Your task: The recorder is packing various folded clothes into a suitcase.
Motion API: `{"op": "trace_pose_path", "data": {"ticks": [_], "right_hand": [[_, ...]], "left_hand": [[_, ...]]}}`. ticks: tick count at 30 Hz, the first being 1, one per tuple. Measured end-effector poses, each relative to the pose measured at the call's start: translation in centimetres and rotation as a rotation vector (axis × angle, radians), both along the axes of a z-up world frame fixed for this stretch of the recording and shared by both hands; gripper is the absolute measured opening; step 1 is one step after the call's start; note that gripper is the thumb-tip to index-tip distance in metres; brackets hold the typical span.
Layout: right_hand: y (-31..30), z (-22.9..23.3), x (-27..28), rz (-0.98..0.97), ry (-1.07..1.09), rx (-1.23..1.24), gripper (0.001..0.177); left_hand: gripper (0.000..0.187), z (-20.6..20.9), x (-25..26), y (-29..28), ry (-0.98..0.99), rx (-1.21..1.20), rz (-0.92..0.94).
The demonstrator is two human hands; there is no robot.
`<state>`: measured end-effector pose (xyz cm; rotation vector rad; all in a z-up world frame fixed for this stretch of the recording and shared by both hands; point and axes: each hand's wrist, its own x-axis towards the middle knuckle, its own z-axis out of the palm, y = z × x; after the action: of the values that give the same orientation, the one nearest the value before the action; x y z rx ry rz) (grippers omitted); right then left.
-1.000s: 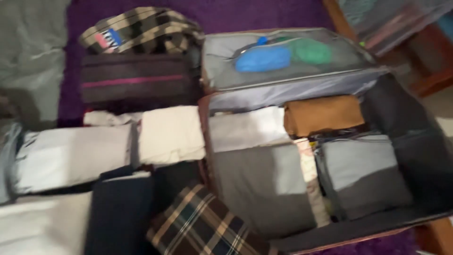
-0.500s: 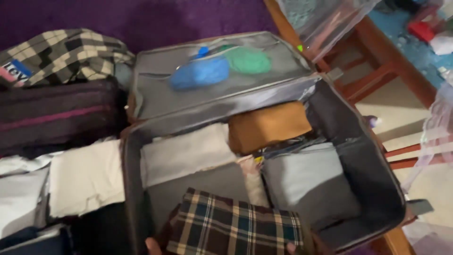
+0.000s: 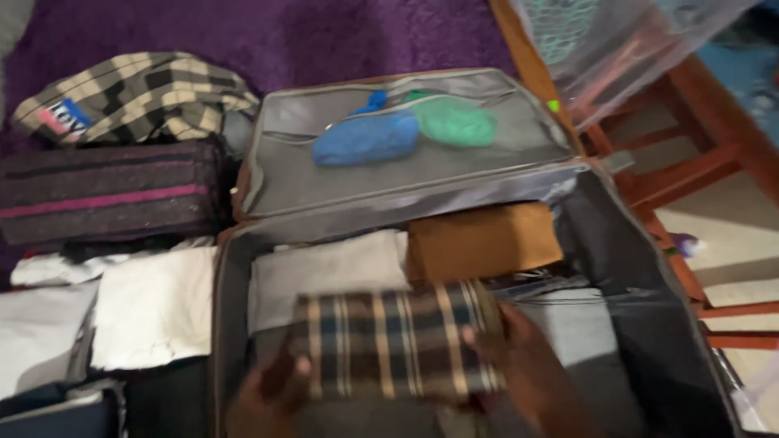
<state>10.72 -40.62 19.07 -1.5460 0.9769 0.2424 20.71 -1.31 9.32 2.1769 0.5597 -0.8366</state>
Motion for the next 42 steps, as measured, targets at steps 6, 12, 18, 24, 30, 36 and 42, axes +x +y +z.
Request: {"op": "trace_pose_path", "data": {"ticks": [6,12,18,24,30,36,42], "right_hand": [[2.9,-1.3,10.5,0.108,-0.063,-0.034,0.078],[4.9,-8.9,12.0,0.271,-0.324,-0.464,0.047],[9.3,-7.2,13.9,0.551,-0.519,-0.728,0.044],[12.4,-11.8,16.5,0.638,-0.267,-1.099,0.079],[15.0,-14.0,15.7,0.798,0.033,-1.166,0.077],[15.6,-12.8,16.7,0.779,-0.011,-1.213,0.077],[16.6,-13.5,16.0,0.725,-0.064,-1.465,0.073]], "left_hand": [[0.051,9.3,4.3,-6.0,-0.484,-0.134,0.224],[0.073,8.7,4.5,-7.7,-0.587,0.150,-0.163],[0.062,3.3,6.0,-8.1,-0.676,0.084,-0.239],[0.078,-2.2,10.0,-11.9,-0.684,0.234,-0.231],[0.088,-7.2,10.0,-11.5,-0.645,0.358,-0.469],[0.087,-5.8,11.6,-11.9,-0.655,0.415,-0.460],[0.084,-3.9,10.7,-11.0,-0.483,0.365,-0.486]]}}
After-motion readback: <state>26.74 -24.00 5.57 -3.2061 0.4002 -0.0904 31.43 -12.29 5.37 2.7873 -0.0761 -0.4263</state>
